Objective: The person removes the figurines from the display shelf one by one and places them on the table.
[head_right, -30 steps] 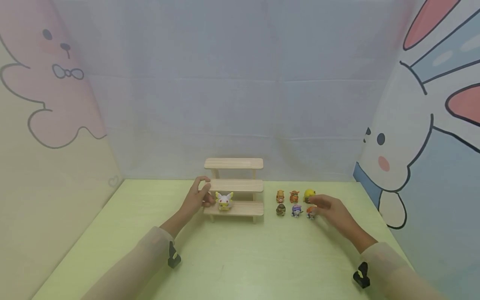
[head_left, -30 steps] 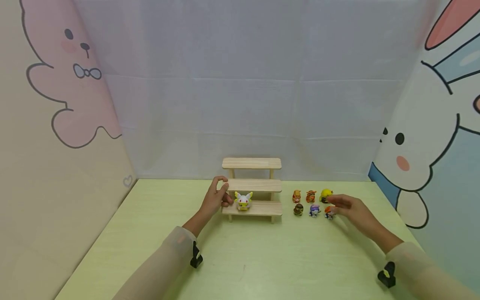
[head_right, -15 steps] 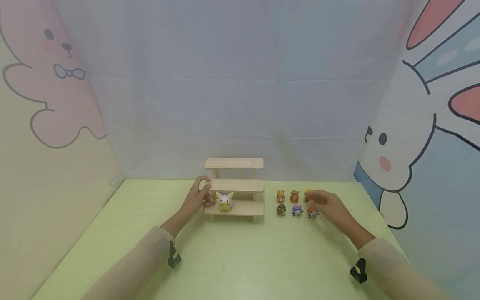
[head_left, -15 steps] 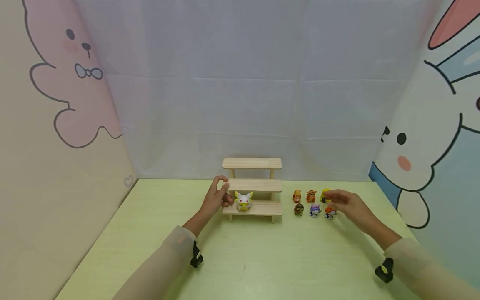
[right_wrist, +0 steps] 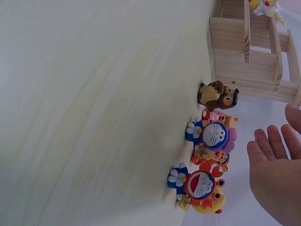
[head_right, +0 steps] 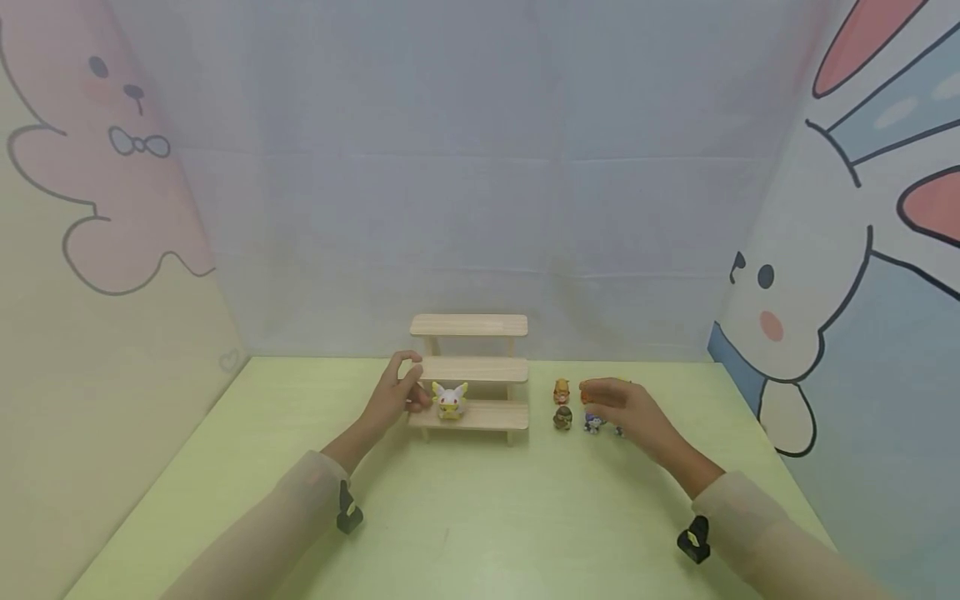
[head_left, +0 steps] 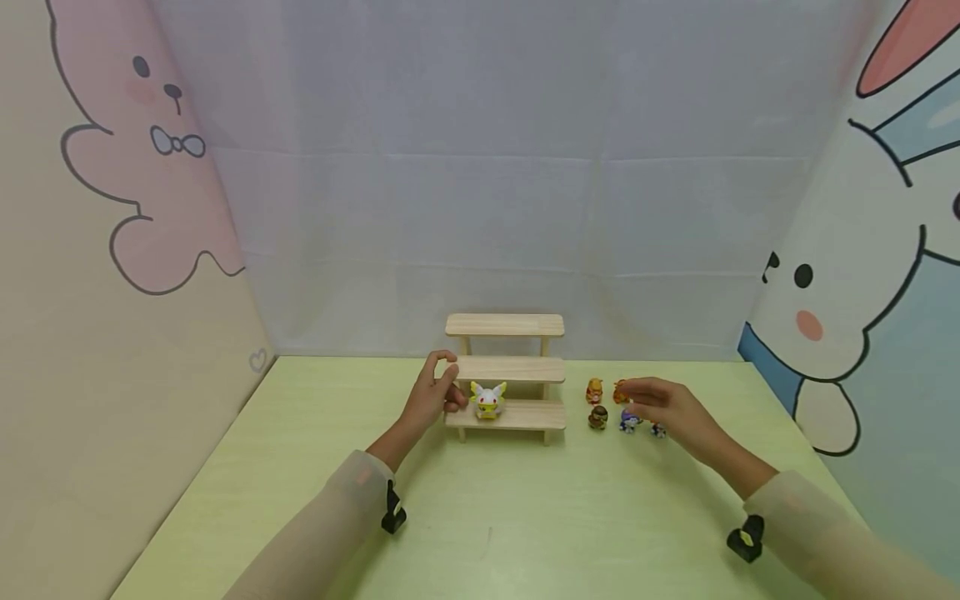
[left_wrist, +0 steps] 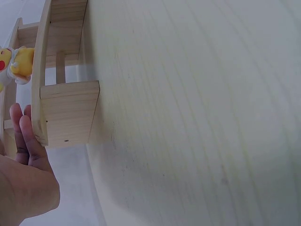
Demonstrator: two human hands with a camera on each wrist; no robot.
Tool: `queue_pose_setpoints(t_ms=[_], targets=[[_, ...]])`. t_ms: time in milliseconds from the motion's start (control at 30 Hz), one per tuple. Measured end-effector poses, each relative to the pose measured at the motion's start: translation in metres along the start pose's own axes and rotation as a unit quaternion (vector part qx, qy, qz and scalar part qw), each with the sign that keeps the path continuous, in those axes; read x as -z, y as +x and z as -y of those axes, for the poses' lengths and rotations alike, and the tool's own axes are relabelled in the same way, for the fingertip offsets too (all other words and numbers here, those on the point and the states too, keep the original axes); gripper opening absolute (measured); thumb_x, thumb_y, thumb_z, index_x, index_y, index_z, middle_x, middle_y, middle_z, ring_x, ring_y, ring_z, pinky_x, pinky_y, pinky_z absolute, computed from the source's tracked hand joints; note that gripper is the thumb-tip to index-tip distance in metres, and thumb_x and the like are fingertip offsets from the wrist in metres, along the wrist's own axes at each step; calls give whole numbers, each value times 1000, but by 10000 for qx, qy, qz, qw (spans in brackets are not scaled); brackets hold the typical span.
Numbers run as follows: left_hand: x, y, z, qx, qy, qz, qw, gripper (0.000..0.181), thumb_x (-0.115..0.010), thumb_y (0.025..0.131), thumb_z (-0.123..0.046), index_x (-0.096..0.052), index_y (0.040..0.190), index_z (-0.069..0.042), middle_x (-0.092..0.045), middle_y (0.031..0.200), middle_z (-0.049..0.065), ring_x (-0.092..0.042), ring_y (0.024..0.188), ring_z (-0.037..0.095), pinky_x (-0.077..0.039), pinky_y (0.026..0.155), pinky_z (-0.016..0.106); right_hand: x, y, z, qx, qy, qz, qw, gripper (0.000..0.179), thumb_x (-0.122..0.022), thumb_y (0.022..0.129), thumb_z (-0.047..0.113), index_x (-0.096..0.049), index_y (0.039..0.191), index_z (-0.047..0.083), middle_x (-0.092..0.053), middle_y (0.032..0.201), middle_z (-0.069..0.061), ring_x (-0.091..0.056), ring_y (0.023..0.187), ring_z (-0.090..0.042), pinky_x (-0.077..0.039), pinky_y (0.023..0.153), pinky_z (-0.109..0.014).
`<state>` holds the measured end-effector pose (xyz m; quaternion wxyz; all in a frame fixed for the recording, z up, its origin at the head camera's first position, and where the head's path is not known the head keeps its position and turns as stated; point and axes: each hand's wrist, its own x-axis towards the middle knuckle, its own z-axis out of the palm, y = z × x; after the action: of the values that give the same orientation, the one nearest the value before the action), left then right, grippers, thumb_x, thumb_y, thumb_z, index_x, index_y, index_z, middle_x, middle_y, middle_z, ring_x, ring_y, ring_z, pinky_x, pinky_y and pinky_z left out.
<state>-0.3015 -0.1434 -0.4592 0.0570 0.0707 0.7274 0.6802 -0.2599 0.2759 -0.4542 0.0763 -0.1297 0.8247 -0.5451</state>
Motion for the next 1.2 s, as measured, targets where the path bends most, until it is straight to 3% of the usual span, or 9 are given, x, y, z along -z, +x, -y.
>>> queue_pose_setpoints(t_ms=[67, 233, 300, 433, 500, 767, 1033, 1200], targets=[[0, 0, 1, -8, -5, 17, 10000, 29, -48, 112, -20, -42, 136, -6, -67, 68, 18, -70, 65, 21, -54, 58, 29, -4, 2, 1, 31, 70, 42, 10000, 54, -71, 100, 24, -54, 144, -2, -55, 146, -26, -63, 127, -21, -53, 92, -19], [0, 0, 0, -9, 12, 48, 10000, 29, -47, 112, -20, -42, 137, -5, -67, 67, 15, -71, 65, 21, -54, 58, 29, -15, 6, 3, 51, 216, 91, 9997, 50, -69, 101, 19, -54, 144, -3, -55, 147, -26, -65, 118, -6, -53, 93, -20], [0, 1, 1, -25, 22, 45, 10000, 29, -47, 112, -20, -42, 137, -5, -67, 67, 14, -71, 65, 21, -54, 58, 29, -20, 8, 4, 65, 213, 110, 9997, 47, -68, 102, 16, -56, 143, -3, -56, 146, -25, -65, 121, -11, -52, 92, -20], [0, 2, 2, -36, 12, 45, 10000, 28, -48, 112, -20, -43, 136, -6, -67, 67, 15, -71, 65, 22, -55, 58, 29, -30, 13, 4, 168, 403, 202, 9988, 45, -67, 102, 11, -55, 142, -4, -56, 144, -28, -59, 131, -34, -52, 93, -20], [0, 2, 2, -18, 2, 50, 10000, 29, -48, 112, -20, -43, 137, -6, -67, 67, 16, -71, 65, 22, -55, 59, 29, -35, 16, 3, 249, 529, 257, 9980, 46, -68, 101, 11, -55, 142, -5, -55, 145, -29, -57, 133, -37, -52, 94, -20], [0, 4, 3, -55, -17, 51, 10000, 28, -47, 112, -19, -43, 136, -5, -66, 66, 13, -68, 63, 19, -54, 56, 28, -53, 24, 5, 277, 715, 420, 9962, 53, -72, 99, 20, -55, 144, -3, -54, 147, -26, -52, 137, -39, -53, 94, -21], [-1, 3, 2, -38, 69, -6, 10000, 28, -47, 112, -18, -43, 136, -4, -66, 65, 12, -66, 61, 18, -53, 56, 27, -72, 31, 11, 356, 809, 554, 9945, 48, -70, 100, 13, -55, 143, -5, -57, 144, -26, -56, 133, -41, -54, 96, -25], [2, 13, 18, 79, 97, -36, 9999, 31, -46, 112, -21, -42, 139, -6, -66, 66, 13, -67, 62, 19, -53, 56, 28, -84, 35, 13, 506, 910, 562, 9930, 45, -69, 100, 9, -56, 141, -6, -59, 140, -27, -58, 131, -41, -54, 95, -25]])
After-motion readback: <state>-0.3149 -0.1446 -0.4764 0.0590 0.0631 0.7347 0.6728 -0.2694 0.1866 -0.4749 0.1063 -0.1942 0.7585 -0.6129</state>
